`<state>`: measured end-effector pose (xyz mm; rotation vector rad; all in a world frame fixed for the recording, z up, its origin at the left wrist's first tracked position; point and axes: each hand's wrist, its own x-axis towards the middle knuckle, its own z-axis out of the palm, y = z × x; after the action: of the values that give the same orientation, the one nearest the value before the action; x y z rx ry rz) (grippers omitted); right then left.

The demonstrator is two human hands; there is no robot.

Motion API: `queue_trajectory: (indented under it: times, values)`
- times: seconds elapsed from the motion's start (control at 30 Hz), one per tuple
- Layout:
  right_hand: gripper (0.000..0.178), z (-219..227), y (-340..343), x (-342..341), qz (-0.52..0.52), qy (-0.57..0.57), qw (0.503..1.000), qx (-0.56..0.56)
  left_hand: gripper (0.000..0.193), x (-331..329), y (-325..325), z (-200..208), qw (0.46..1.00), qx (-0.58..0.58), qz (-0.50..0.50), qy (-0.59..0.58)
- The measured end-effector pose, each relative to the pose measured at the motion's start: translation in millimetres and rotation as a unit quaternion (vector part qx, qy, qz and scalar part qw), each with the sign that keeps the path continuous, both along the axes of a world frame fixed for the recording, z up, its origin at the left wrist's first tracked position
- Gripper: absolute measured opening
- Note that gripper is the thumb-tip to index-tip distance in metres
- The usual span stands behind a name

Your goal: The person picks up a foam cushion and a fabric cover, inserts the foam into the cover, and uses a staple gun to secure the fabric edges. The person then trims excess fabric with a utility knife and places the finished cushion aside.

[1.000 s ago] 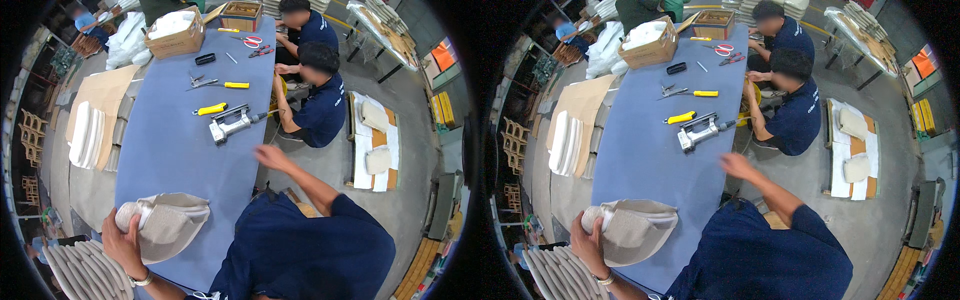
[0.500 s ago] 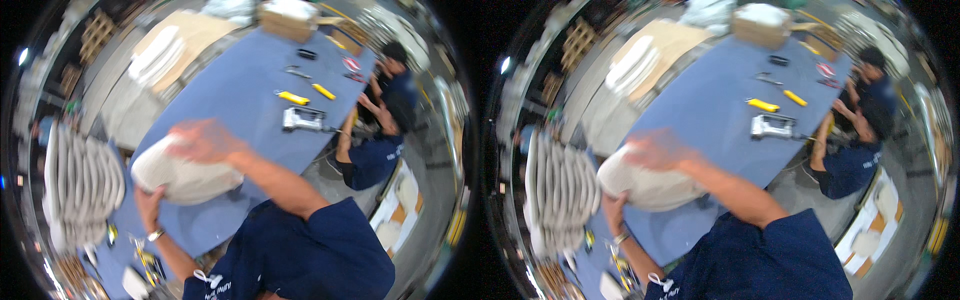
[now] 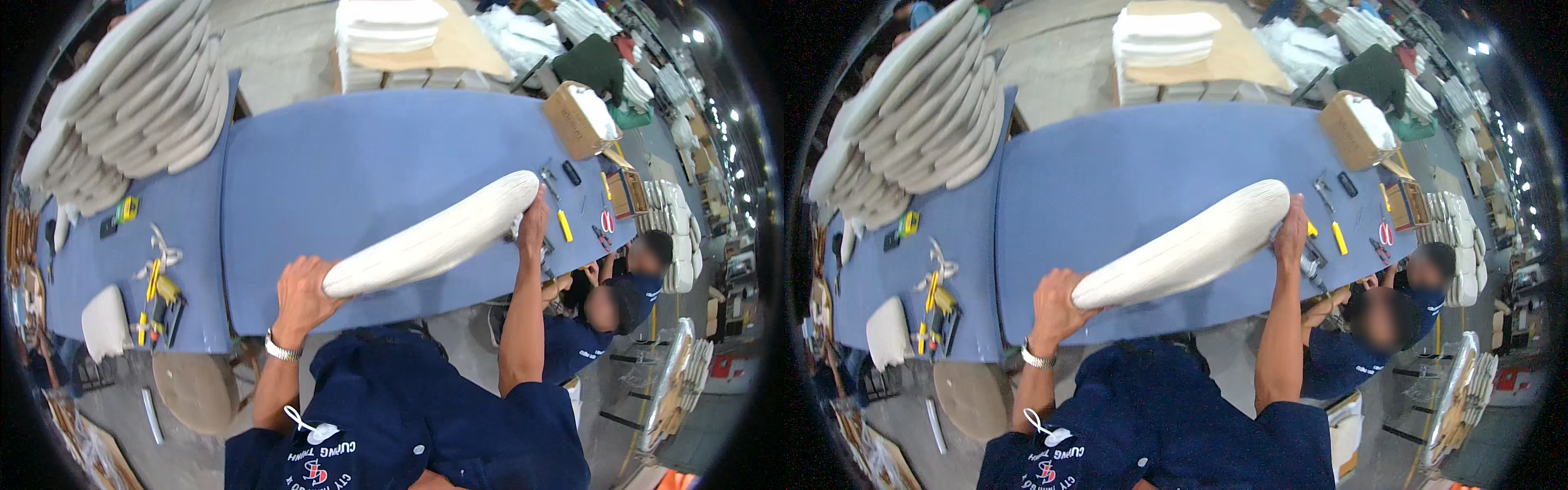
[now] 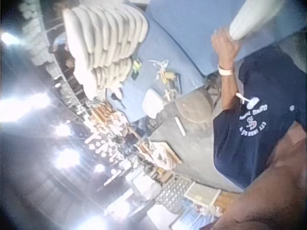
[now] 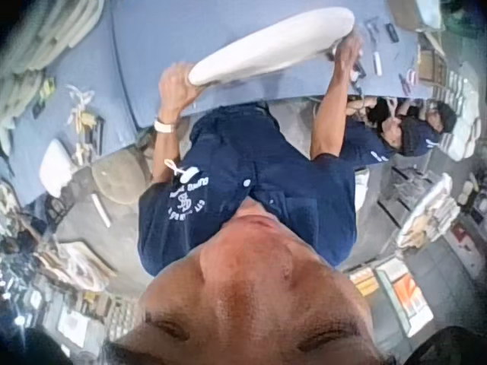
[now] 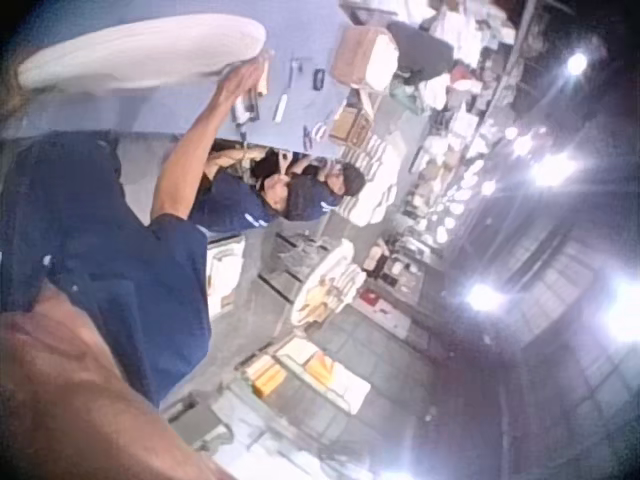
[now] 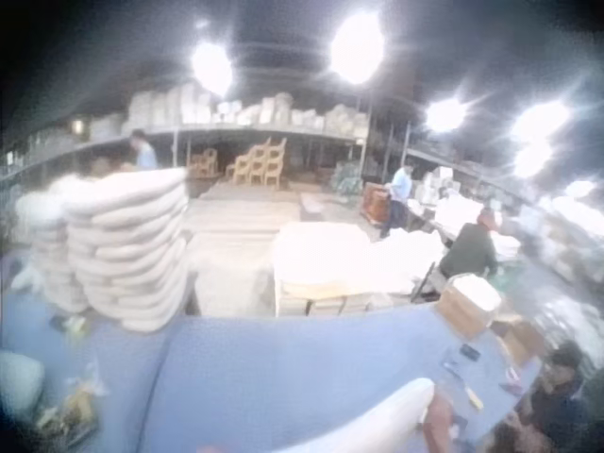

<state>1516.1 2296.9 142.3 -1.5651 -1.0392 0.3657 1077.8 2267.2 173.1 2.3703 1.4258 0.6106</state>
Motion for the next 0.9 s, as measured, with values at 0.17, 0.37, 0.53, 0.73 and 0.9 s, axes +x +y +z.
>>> queue_trajectory:
  times: [0.17, 0.37, 0.53, 0.73, 0.9]
  values:
    - [0.064, -71, 11, -67, 0.078, 0.056, 0.993, -0.072, 0.061, -10, -7, -52, 0.999, 0.017, 0.014, 0.047]
    - [0.031, -84, 30, -96, 0.046, -0.137, 0.978, -0.149, 0.070, -61, -10, -81, 0.991, -0.116, 0.010, -0.063]
    - [0.033, -87, 33, -116, 0.024, -0.148, 0.986, -0.070, 0.071, -107, -15, -132, 0.957, -0.232, 0.065, -0.158]
    - [0.028, -102, 20, -111, 0.005, -0.149, 0.989, -0.004, 0.062, -103, -10, -176, 0.936, -0.276, 0.029, -0.214]
    - [0.027, -110, 24, -111, 0.038, -0.151, 0.988, 0.005, 0.070, -108, -12, -205, 0.900, -0.300, 0.030, -0.316]
